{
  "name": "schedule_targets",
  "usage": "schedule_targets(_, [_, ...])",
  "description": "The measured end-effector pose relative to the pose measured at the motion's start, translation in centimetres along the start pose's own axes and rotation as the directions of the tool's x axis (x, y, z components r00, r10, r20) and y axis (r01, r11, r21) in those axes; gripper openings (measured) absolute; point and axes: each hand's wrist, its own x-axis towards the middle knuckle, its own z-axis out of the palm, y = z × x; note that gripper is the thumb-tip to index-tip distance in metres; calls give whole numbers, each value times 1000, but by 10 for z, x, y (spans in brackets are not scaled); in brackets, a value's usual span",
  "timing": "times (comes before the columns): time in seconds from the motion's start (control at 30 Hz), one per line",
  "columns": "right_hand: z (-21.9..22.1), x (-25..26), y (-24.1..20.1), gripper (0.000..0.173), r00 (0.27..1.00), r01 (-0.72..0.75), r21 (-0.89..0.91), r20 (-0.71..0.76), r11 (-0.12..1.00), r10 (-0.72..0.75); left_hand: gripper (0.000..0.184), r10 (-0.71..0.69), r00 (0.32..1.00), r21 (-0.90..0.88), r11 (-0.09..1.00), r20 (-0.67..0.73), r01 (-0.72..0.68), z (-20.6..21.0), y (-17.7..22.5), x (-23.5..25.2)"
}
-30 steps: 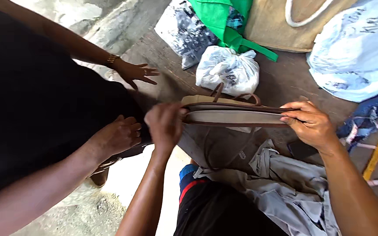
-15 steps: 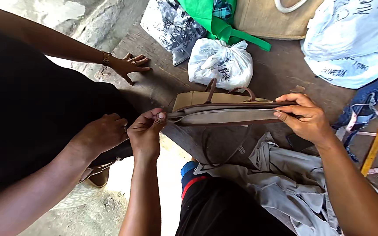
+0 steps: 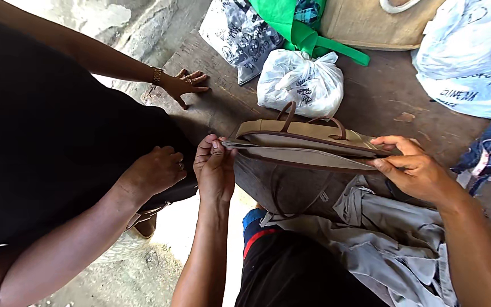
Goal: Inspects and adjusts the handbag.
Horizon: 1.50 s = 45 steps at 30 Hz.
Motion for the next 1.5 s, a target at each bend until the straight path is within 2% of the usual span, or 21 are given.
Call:
schedule_targets(0.07, [7,6,-11,47,999,-7,-96,-50,995,3,23,13,1000,45,999,22,-14,-2,0,0])
schedule_targets(0.2, [5,14,-31,22,999,-55,-333,-18,941,51,31,37,992,109,993,118,-50,-5,-5,2])
schedule_targets(0.3, [8,24,-43,19,999,-18,-481,20,876,31,30,54,994,70,996,96,-61,2,-4,3])
schedule_targets(0.4, [21,34,-38,20,990,103,-550,-21,829,-137,29,67,995,53,996,74,-71,5,-3,3])
schedule_targets(0.53, [32,43,-20,15,931,206,-589,-129,782,-342,27,57,997,62,996,54,-61,10,-3,1])
schedule_targets(0.63, [35,46,-16,15,913,193,-622,-169,759,-371,29,50,998,35,998,42,-51,11,-4,0])
schedule_targets(0.77, [43,53,-15,28,902,125,-709,-210,694,-377,27,42,998,26,999,36,-43,11,-3,0])
schedule_targets(0.9, [40,62,-11,34,870,123,-731,-246,671,-428,26,46,999,7,999,15,-46,8,-2,1])
schedule_targets(1.03, [41,64,-13,37,897,97,-749,-219,655,-383,24,37,999,4,999,-12,-37,8,-3,1])
schedule_targets(1.17, [40,70,-14,44,891,83,-764,-231,640,-391,24,36,999,-9,999,-5,-36,12,-3,1])
schedule_targets(1.33, [33,71,-7,39,874,186,-716,-191,672,-446,21,65,997,23,998,-46,-64,10,-4,5])
schedule_targets(1.5, [16,75,-3,34,910,293,-589,-69,753,-408,14,122,985,136,985,-123,-105,11,-9,8])
